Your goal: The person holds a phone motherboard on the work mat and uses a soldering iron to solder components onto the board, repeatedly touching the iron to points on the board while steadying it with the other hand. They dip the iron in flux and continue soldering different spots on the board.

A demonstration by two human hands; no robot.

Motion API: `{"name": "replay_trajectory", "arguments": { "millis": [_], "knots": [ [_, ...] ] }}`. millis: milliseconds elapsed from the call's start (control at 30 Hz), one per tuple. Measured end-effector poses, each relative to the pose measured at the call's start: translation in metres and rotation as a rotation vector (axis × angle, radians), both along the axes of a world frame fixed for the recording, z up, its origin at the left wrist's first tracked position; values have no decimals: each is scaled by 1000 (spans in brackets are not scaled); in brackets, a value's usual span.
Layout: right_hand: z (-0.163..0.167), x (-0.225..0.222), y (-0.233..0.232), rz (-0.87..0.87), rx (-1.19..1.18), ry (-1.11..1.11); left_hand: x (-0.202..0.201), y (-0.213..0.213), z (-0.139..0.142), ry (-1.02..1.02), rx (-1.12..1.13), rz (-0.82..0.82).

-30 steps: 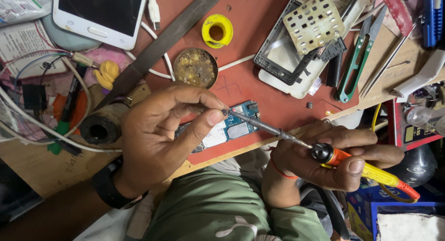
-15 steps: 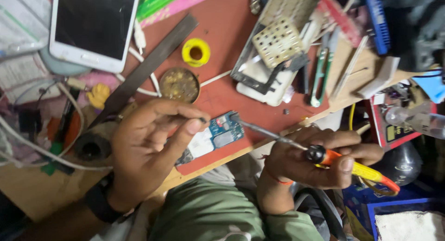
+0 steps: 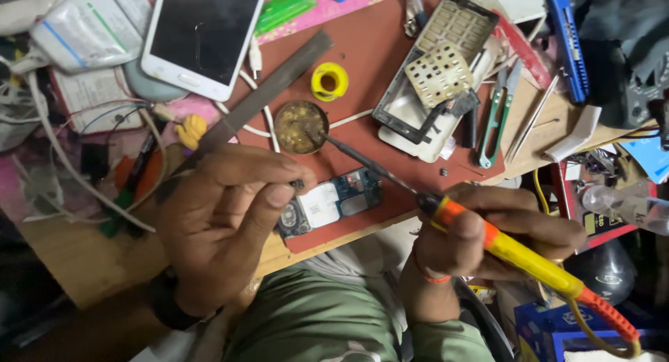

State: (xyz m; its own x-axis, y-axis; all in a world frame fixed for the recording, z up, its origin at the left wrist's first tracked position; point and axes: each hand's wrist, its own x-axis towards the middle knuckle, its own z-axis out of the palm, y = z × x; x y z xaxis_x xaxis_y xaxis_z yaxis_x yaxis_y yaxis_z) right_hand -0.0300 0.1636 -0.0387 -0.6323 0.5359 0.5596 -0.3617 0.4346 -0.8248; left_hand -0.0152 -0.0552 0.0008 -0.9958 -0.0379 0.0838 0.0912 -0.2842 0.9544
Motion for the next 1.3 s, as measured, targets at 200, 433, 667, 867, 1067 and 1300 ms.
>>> {"name": "replay_trajectory", "arguments": {
  "millis": [200, 433, 667, 867, 1067, 1300],
  "knots": [
    [13, -12, -20, 202, -86, 16, -1, -10, 16, 18, 0, 29],
    [12, -14, -28, 224, -119, 51, -7, -14, 18, 18, 26, 13],
    [3, -13, -18, 111, -19, 93, -5, -12, 15, 13, 27, -15],
    [10, -18, 11, -389, 870, 129, -6, -3, 6, -30, -68, -79],
    [-6, -14, 1, -106, -59, 216, -14, 5, -4, -15, -185, -131],
    [-15, -4, 4, 61, -119, 215, -18, 11, -13, -46, -243, -133]
  ]
}}
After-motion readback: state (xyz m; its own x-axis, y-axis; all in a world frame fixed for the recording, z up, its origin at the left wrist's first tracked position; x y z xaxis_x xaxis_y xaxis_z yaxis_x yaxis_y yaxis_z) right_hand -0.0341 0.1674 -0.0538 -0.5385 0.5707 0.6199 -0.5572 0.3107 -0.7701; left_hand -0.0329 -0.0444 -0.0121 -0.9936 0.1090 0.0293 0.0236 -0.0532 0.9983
